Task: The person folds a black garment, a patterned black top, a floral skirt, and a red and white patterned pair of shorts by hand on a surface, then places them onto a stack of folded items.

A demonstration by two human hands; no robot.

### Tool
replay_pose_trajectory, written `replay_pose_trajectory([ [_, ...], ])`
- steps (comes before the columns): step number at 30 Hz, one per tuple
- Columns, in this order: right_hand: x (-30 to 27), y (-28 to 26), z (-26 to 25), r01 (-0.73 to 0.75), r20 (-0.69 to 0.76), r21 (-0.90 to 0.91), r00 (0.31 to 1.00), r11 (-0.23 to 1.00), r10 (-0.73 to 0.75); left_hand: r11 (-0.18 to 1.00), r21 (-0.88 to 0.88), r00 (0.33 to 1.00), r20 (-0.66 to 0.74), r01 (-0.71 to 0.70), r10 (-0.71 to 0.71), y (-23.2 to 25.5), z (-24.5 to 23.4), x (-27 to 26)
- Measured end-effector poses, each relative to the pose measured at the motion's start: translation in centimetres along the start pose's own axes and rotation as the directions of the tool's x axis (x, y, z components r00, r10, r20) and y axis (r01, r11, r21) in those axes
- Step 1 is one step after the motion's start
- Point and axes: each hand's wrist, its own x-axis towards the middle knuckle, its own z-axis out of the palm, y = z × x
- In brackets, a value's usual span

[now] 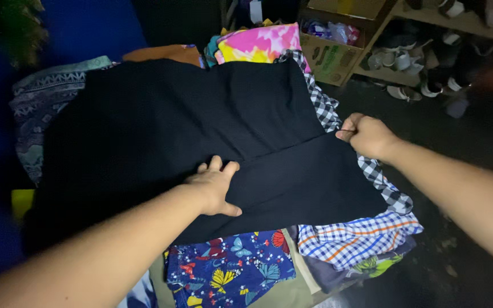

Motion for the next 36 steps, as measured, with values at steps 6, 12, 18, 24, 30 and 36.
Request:
replay_pose_trajectory([
  [6,-0.1,-0.9,0.6,0.023,-0.015,-0.057,1.000,0.998,-0.024,0.999,0.019,0.999,0.023,0.029,-0.029,-0.1,-0.2,0.1],
  [12,2.5,-1.5,0.1,0.164,-0.149,-0.147,0.971,0.975,-0.186,0.981,-0.193,0.993,-0.117,-0.011,-0.012,-3.0,0.3,1.2],
  [18,8.7,-5.1,0.6,0.440,-0.305,-0.069,0.845,0.895,-0.439,0.909,-0.414,0.895,-0.383,0.054,-0.227,-10.8,-0.7,5.1],
  [24,12.5,-10.0,-0.2,0.431,-0.264,-0.007,0.870,0.902,-0.417,0.789,-0.574,0.761,-0.408,0.216,-0.505,-22.2,-2.6,9.2],
  [30,14.5,-14.0,-0.6,0.380,-0.272,-0.265,0.852,0.886,-0.447,0.777,-0.584,0.668,-0.485,0.235,-0.565,-33.0,-2.1,13.1],
  [36,16.9,-15.7,0.5,0.303,-0.151,-0.344,0.916,0.889,-0.371,0.747,-0.603,0.637,-0.465,0.280,-0.614,-37.2,-2.3,16.2],
])
